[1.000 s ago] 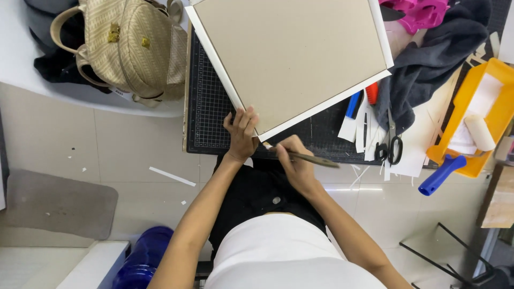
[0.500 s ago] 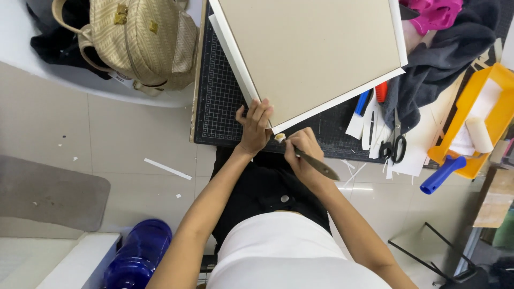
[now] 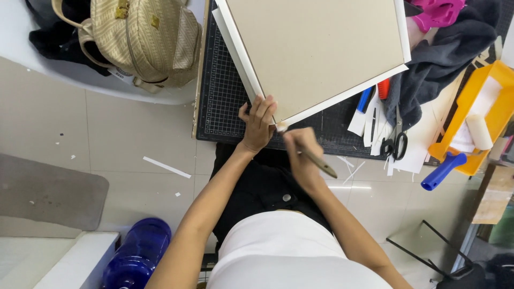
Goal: Trimming excess paper from the edges of a handmade box using scissors and smoothing it down with a squeegee.
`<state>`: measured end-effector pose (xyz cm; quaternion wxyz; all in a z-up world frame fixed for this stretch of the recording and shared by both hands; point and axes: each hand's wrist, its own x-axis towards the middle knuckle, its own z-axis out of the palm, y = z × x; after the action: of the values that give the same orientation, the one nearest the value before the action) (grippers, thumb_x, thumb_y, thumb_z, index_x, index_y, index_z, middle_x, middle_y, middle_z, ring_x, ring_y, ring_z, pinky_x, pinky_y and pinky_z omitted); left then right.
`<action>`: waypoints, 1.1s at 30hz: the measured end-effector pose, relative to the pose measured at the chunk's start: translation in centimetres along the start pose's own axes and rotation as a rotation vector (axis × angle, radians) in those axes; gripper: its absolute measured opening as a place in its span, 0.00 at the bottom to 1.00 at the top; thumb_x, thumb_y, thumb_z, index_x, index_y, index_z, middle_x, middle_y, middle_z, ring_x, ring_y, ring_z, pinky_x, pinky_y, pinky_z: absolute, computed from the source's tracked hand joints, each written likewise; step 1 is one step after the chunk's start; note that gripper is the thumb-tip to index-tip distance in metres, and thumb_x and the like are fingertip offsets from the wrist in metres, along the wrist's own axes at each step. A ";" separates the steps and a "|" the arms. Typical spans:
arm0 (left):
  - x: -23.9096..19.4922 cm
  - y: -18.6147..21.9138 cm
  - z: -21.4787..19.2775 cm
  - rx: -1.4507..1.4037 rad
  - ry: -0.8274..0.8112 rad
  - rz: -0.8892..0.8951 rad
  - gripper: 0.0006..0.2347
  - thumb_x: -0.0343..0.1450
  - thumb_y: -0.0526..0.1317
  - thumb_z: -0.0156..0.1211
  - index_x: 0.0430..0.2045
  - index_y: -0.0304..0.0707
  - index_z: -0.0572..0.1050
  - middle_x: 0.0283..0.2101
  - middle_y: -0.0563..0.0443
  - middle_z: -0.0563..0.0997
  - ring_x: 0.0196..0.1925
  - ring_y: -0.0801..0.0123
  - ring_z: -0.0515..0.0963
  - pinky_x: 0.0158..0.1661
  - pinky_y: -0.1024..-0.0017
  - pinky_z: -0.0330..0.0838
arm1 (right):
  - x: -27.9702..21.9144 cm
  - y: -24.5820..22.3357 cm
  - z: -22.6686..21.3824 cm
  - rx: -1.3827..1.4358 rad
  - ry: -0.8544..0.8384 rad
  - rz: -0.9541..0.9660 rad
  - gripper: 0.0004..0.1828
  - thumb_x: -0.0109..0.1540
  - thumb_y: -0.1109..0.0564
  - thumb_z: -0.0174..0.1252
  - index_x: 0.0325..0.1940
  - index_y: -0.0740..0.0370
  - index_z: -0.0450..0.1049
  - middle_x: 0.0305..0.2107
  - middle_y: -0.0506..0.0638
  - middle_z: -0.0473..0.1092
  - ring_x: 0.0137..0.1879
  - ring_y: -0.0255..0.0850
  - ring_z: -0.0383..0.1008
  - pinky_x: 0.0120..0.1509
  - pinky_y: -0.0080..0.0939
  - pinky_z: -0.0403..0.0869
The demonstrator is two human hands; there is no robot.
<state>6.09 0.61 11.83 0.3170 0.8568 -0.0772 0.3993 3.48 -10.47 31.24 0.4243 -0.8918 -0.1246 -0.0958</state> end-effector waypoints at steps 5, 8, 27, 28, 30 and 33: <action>0.7 0.3 -0.9 0.059 0.000 0.036 0.17 0.81 0.48 0.34 0.58 0.44 0.67 0.65 0.49 0.70 0.70 0.54 0.64 0.58 0.47 0.49 | 0.8 4.5 -1.8 0.082 0.196 -0.032 0.06 0.68 0.65 0.56 0.36 0.62 0.74 0.28 0.50 0.73 0.33 0.44 0.72 0.40 0.37 0.69; 1.9 0.9 -2.0 0.065 0.003 0.008 0.15 0.81 0.48 0.38 0.56 0.45 0.69 0.63 0.52 0.72 0.68 0.58 0.66 0.58 0.49 0.48 | -0.5 9.6 -0.4 -0.273 0.211 -0.146 0.08 0.68 0.66 0.58 0.34 0.61 0.72 0.25 0.48 0.69 0.29 0.39 0.70 0.36 0.35 0.67; 4.4 1.5 -4.8 0.127 -0.074 -0.003 0.17 0.76 0.55 0.53 0.47 0.45 0.76 0.54 0.56 0.79 0.61 0.61 0.73 0.56 0.51 0.45 | 6.6 10.8 -6.8 0.103 0.276 0.140 0.10 0.68 0.58 0.60 0.32 0.58 0.75 0.19 0.45 0.72 0.25 0.35 0.69 0.33 0.30 0.67; 4.6 1.5 -5.1 0.147 -0.093 0.018 0.16 0.76 0.55 0.53 0.48 0.46 0.76 0.54 0.56 0.79 0.61 0.61 0.73 0.56 0.51 0.44 | 7.1 12.9 -7.5 0.071 0.302 0.086 0.10 0.69 0.60 0.61 0.32 0.60 0.74 0.20 0.47 0.72 0.26 0.38 0.71 0.35 0.33 0.68; 5.0 1.6 -5.8 0.167 -0.114 0.049 0.16 0.76 0.54 0.53 0.49 0.46 0.76 0.54 0.56 0.79 0.61 0.61 0.73 0.56 0.51 0.43 | 8.4 17.1 -9.4 0.043 0.336 0.033 0.10 0.69 0.62 0.61 0.33 0.62 0.73 0.20 0.48 0.71 0.27 0.41 0.73 0.36 0.36 0.68; 6.6 3.0 -7.1 0.201 -0.185 0.092 0.16 0.77 0.55 0.51 0.49 0.47 0.77 0.54 0.56 0.79 0.61 0.60 0.73 0.56 0.50 0.42 | 9.8 21.0 -12.6 -0.013 0.443 0.022 0.10 0.72 0.62 0.61 0.35 0.64 0.73 0.19 0.48 0.70 0.25 0.39 0.68 0.34 0.34 0.65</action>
<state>4.83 3.35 21.58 0.2023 0.9130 -0.1049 0.3384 18.31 -31.73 26.35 0.4366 -0.8530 -0.0179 -0.2855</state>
